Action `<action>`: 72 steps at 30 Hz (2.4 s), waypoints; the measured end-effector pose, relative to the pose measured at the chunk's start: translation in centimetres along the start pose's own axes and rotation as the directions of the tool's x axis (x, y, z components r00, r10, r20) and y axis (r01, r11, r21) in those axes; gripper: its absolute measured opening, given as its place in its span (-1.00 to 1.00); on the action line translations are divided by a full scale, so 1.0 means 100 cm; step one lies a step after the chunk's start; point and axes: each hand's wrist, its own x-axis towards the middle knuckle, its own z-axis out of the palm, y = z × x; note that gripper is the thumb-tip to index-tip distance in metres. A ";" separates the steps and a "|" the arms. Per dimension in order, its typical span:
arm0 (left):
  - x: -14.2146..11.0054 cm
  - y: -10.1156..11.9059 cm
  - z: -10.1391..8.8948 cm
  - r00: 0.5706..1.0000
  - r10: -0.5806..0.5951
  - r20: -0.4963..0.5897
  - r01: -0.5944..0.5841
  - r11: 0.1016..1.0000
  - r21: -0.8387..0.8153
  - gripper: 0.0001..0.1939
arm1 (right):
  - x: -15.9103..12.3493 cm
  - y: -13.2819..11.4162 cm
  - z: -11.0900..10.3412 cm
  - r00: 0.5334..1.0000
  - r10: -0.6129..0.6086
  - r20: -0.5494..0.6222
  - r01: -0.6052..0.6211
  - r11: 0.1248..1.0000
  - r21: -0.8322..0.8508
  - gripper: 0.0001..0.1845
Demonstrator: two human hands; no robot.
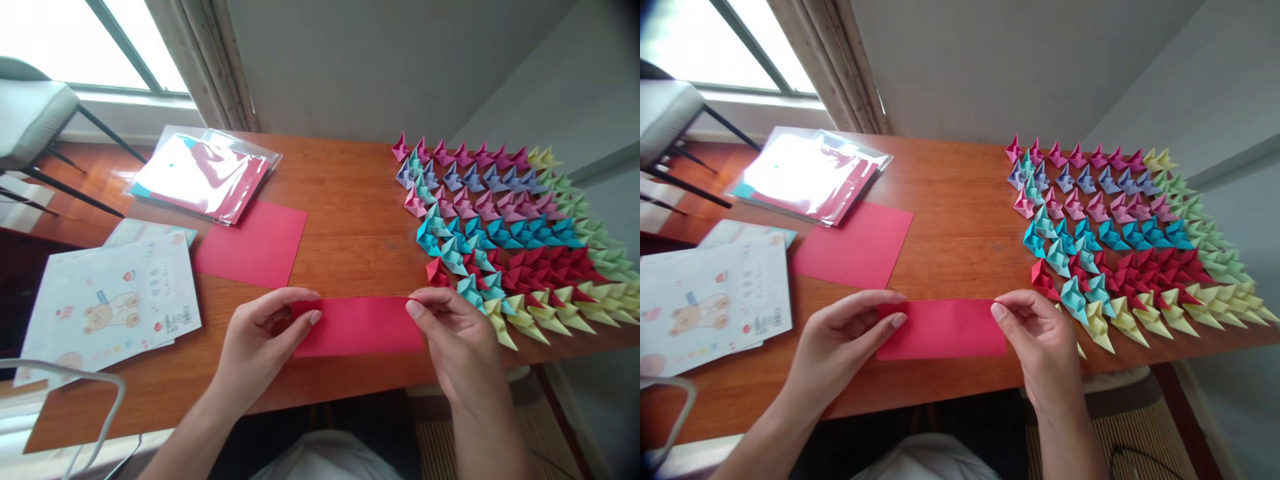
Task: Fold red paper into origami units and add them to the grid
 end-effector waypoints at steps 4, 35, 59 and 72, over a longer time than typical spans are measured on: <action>-0.001 -0.002 0.000 1.000 0.022 0.004 -0.022 1.000 -0.008 -0.82 | 0.000 0.002 0.000 1.000 0.002 -0.017 -0.002 1.000 0.009 -0.81; 0.000 -0.005 -0.002 0.999 0.041 0.017 -0.041 0.999 -0.009 -0.86 | 0.003 0.010 -0.004 0.999 -0.040 0.010 0.041 0.992 -0.120 -0.82; 0.002 -0.007 0.002 0.974 0.224 0.005 -0.215 0.929 0.301 -0.95 | 0.011 0.016 -0.005 0.967 -0.204 0.155 0.252 0.866 -0.432 -0.92; 0.014 0.001 0.014 0.953 0.285 0.104 -0.247 0.530 0.811 -0.90 | 0.021 0.026 0.011 0.920 -0.342 0.192 0.375 0.625 -0.684 -0.93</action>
